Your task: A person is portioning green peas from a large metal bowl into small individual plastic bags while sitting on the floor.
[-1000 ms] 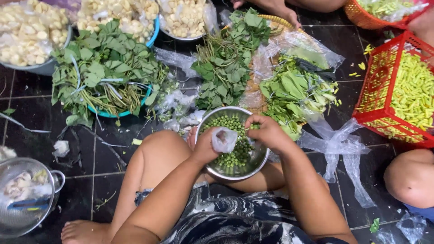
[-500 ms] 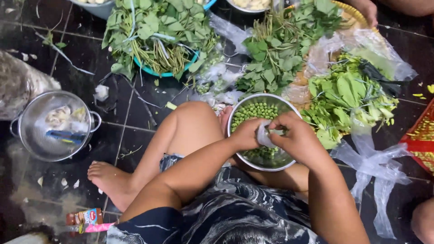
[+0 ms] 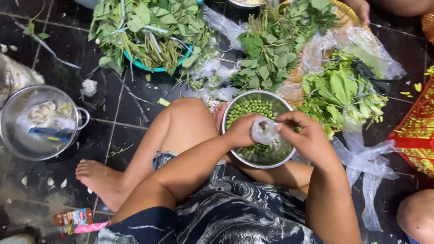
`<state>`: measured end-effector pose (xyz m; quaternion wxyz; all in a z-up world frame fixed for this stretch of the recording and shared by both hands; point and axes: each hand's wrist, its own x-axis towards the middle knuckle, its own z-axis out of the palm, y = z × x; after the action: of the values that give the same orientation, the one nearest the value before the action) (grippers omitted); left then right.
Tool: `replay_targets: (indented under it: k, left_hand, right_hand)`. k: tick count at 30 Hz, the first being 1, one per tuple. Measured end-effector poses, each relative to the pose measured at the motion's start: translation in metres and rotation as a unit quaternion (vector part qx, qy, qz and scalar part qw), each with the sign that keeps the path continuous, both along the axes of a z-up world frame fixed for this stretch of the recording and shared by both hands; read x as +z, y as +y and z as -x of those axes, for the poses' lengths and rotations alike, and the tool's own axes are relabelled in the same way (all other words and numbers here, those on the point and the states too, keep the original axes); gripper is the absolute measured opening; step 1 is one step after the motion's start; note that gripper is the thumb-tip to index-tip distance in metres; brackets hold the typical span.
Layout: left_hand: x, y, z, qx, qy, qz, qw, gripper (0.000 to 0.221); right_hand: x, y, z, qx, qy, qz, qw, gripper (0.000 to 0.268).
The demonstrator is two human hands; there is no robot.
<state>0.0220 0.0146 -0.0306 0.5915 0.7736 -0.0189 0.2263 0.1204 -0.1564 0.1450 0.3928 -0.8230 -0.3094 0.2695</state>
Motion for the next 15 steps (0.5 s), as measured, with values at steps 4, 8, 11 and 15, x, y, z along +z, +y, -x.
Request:
replay_targets:
  k: [4, 8, 11, 15]
  left_hand:
    - [-0.002, -0.002, -0.001, 0.016, -0.009, -0.022, 1.0, 0.058]
    - [0.005, 0.0, 0.001, -0.007, 0.057, -0.025, 0.998, 0.074]
    - [-0.003, -0.001, 0.002, -0.032, 0.14, -0.074, 0.987, 0.092]
    - [0.06, 0.016, 0.019, -0.072, 0.254, -0.267, 0.927, 0.111]
  right_hand:
    - [-0.003, 0.005, 0.001, -0.05, -0.083, 0.112, 0.989, 0.037]
    - [-0.008, 0.017, 0.013, 0.032, -0.014, 0.083, 0.996, 0.11]
    - [-0.007, 0.03, 0.034, 0.033, -0.006, 0.119, 0.992, 0.104]
    - [-0.046, 0.022, 0.038, -0.059, -0.04, 0.121, 0.99, 0.048]
